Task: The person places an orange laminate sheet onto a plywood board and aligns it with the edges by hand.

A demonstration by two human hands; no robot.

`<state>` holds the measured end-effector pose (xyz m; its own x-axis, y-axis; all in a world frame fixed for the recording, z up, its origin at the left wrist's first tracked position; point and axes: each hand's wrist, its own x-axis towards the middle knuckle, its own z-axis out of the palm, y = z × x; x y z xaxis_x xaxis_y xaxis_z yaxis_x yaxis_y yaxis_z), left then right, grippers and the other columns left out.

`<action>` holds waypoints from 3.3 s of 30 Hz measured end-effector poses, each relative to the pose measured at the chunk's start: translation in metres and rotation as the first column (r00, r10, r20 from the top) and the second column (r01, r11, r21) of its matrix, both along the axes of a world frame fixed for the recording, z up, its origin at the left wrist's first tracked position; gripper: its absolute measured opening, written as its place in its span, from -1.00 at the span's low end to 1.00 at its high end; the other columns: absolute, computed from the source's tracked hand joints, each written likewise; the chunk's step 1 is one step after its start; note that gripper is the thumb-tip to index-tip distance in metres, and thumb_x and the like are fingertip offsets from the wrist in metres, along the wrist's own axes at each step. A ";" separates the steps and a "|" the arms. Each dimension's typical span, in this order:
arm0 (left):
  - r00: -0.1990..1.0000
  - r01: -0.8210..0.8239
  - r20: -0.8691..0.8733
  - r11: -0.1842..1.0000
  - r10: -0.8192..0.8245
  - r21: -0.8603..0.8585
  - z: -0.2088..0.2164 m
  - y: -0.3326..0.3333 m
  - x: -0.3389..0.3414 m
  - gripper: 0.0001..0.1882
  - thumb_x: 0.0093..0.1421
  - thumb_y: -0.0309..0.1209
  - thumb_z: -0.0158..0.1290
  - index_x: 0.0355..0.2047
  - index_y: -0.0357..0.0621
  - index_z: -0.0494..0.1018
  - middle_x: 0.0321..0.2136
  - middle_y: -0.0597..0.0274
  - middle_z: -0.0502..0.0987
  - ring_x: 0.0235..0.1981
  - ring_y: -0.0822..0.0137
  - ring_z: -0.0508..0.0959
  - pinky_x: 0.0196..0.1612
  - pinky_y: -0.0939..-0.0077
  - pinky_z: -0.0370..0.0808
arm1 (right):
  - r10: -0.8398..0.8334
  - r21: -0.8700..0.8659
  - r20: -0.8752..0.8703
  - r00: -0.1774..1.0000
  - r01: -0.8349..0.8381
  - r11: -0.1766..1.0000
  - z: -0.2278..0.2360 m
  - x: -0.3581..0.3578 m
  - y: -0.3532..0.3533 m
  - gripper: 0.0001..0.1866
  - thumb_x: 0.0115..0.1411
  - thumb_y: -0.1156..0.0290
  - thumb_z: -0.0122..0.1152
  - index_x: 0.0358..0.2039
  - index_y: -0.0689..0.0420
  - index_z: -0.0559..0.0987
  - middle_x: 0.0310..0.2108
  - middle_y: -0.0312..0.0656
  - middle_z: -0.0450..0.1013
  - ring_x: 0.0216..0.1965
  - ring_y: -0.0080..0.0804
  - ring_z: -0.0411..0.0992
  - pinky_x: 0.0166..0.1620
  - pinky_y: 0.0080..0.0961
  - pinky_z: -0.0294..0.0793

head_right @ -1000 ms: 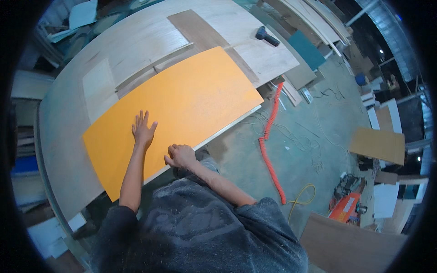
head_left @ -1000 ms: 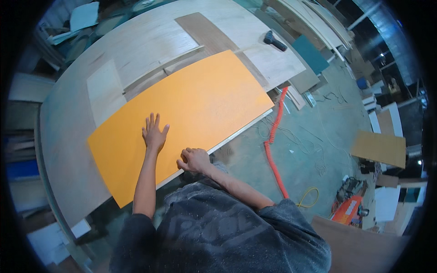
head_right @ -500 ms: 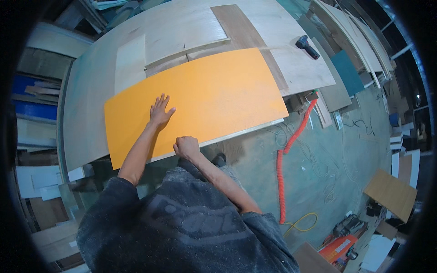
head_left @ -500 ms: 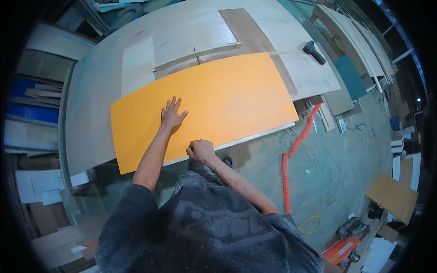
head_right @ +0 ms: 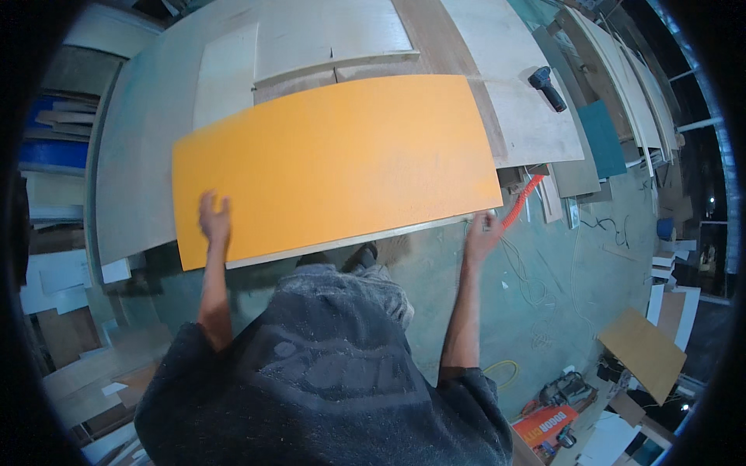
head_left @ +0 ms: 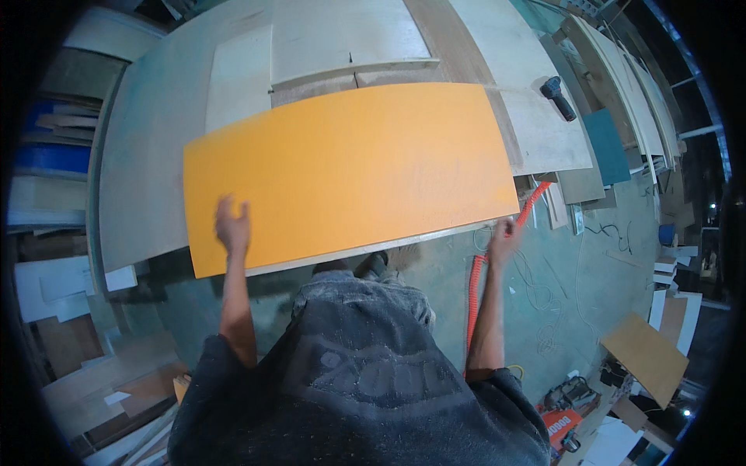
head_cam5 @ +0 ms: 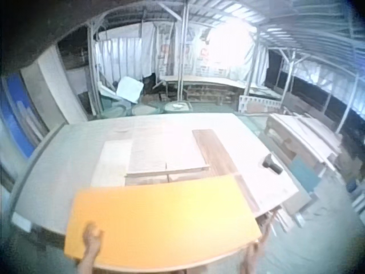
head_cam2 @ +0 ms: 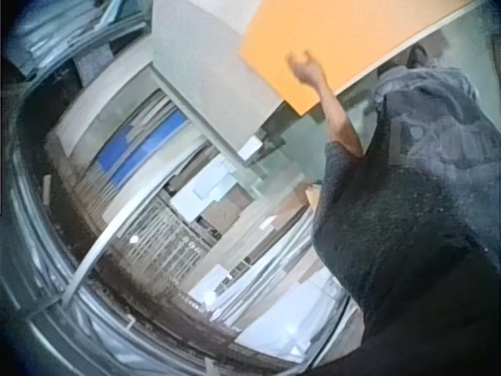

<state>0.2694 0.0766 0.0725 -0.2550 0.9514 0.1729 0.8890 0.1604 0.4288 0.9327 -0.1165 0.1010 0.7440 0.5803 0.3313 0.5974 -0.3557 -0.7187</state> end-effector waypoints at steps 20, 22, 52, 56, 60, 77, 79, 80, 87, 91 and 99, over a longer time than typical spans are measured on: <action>-0.017 -0.367 0.846 0.783 0.534 -0.502 -0.077 -0.140 -0.094 -0.55 0.48 -0.22 0.13 0.27 -0.15 0.40 0.13 0.21 0.51 0.07 0.27 0.54 0.18 0.33 0.51 | -0.003 0.141 -0.774 0.633 0.178 0.974 -0.064 0.077 0.046 -0.62 0.36 0.38 0.37 0.08 0.32 0.54 -0.11 -0.14 0.61 -0.22 -0.41 0.60 -0.20 -0.39 0.62; -0.057 -0.391 0.852 0.773 0.521 -0.499 -0.074 -0.140 -0.097 -0.55 0.47 -0.21 0.14 0.27 -0.12 0.41 0.12 0.24 0.52 0.07 0.31 0.53 0.18 0.36 0.50 | 0.012 0.163 -0.795 0.606 0.195 0.967 -0.062 0.074 0.050 -0.66 0.35 0.41 0.39 0.04 0.29 0.55 -0.14 -0.18 0.61 -0.25 -0.46 0.58 -0.20 -0.44 0.60; 0.109 -0.221 0.915 0.907 0.388 -0.358 -0.068 -0.143 -0.083 -0.61 0.56 -0.27 -0.03 0.23 -0.28 0.38 -0.02 0.13 0.62 -0.11 0.25 0.67 -0.04 0.29 0.66 | 0.062 0.271 -0.834 0.549 0.309 0.912 -0.088 0.094 0.051 -0.69 0.43 0.44 0.14 0.06 0.41 0.55 -0.08 -0.02 0.59 -0.13 -0.15 0.61 -0.10 -0.13 0.68; 0.067 -0.242 0.924 0.905 0.376 -0.351 -0.063 -0.142 -0.078 -0.62 0.57 -0.28 -0.06 0.23 -0.29 0.38 -0.02 0.15 0.61 -0.13 0.26 0.66 -0.04 0.32 0.66 | 0.067 0.258 -0.846 0.529 0.296 0.920 -0.079 0.087 0.049 -0.70 0.44 0.46 0.11 0.05 0.41 0.55 -0.08 -0.02 0.59 -0.11 -0.16 0.61 -0.09 -0.13 0.67; 0.080 -0.217 0.939 0.926 0.334 -0.310 -0.061 -0.139 -0.073 -0.63 0.59 -0.27 -0.09 0.22 -0.28 0.39 0.01 0.13 0.60 -0.10 0.27 0.66 -0.02 0.33 0.66 | 0.034 0.247 -0.846 0.533 0.334 0.909 -0.097 0.104 0.046 -0.70 0.42 0.45 0.14 -0.02 0.48 0.56 -0.11 0.01 0.59 -0.17 -0.15 0.62 -0.15 -0.13 0.67; 0.174 -0.313 0.863 0.857 0.475 -0.409 -0.064 -0.138 -0.072 -0.64 0.58 -0.31 -0.08 0.18 -0.36 0.43 0.05 0.08 0.59 0.01 0.27 0.64 0.04 0.34 0.61 | -0.109 0.170 -0.841 0.530 0.449 0.877 -0.088 0.097 0.049 -0.73 0.34 0.52 0.19 -0.05 0.49 0.57 -0.14 -0.03 0.58 -0.19 -0.19 0.61 -0.18 -0.19 0.67; 0.232 -0.293 0.835 0.854 0.499 -0.429 -0.064 -0.142 -0.067 -0.63 0.58 -0.30 -0.08 0.18 -0.36 0.43 0.04 0.07 0.59 -0.02 0.27 0.65 0.01 0.34 0.62 | -0.106 0.178 -0.840 0.532 0.454 0.873 -0.088 0.100 0.047 -0.70 0.33 0.53 0.19 -0.02 0.51 0.56 -0.11 -0.01 0.59 -0.17 -0.17 0.62 -0.17 -0.17 0.67; 0.263 -0.292 0.824 0.856 0.501 -0.427 -0.064 -0.142 -0.069 -0.63 0.58 -0.29 -0.08 0.18 -0.35 0.43 0.04 0.06 0.60 -0.02 0.27 0.65 0.01 0.33 0.62 | -0.088 0.192 -0.853 0.514 0.467 0.863 -0.087 0.095 0.053 -0.68 0.32 0.53 0.19 0.00 0.52 0.55 -0.10 0.00 0.59 -0.16 -0.16 0.62 -0.16 -0.17 0.67; 0.336 -0.325 0.792 0.852 0.509 -0.410 -0.071 -0.140 -0.070 -0.61 0.56 -0.08 -0.07 -0.11 -0.16 0.53 -0.54 0.35 0.51 -0.72 0.50 0.31 -0.70 0.49 0.17 | -0.047 0.232 -0.845 0.533 0.444 0.865 -0.091 0.104 0.054 -0.61 0.27 0.52 0.22 0.04 0.52 0.53 -0.05 0.03 0.60 -0.16 -0.12 0.63 -0.15 -0.15 0.66; 0.458 -0.335 0.564 0.721 0.687 -0.606 -0.052 -0.121 -0.067 -0.47 0.50 -0.02 0.01 0.09 -0.32 0.43 -0.26 0.13 0.58 -0.44 0.30 0.58 -0.54 0.37 0.48 | -0.412 -0.154 -0.562 0.717 0.398 0.904 -0.072 0.088 0.053 -0.63 0.24 0.44 0.27 -0.05 0.47 0.53 -0.08 0.07 0.59 -0.15 -0.04 0.59 -0.14 -0.10 0.58; 0.990 0.073 -0.108 0.977 -0.096 -0.202 0.007 0.033 0.080 -0.23 0.24 0.05 0.28 0.22 -0.36 0.46 0.30 -0.19 0.44 0.38 -0.08 0.37 0.39 0.06 0.35 | 0.724 -0.142 -0.105 0.682 -0.731 0.668 0.037 -0.233 0.051 -0.72 0.26 0.17 0.42 -0.19 0.08 0.64 -0.11 -0.07 0.56 -0.05 -0.02 0.54 0.07 -0.08 0.49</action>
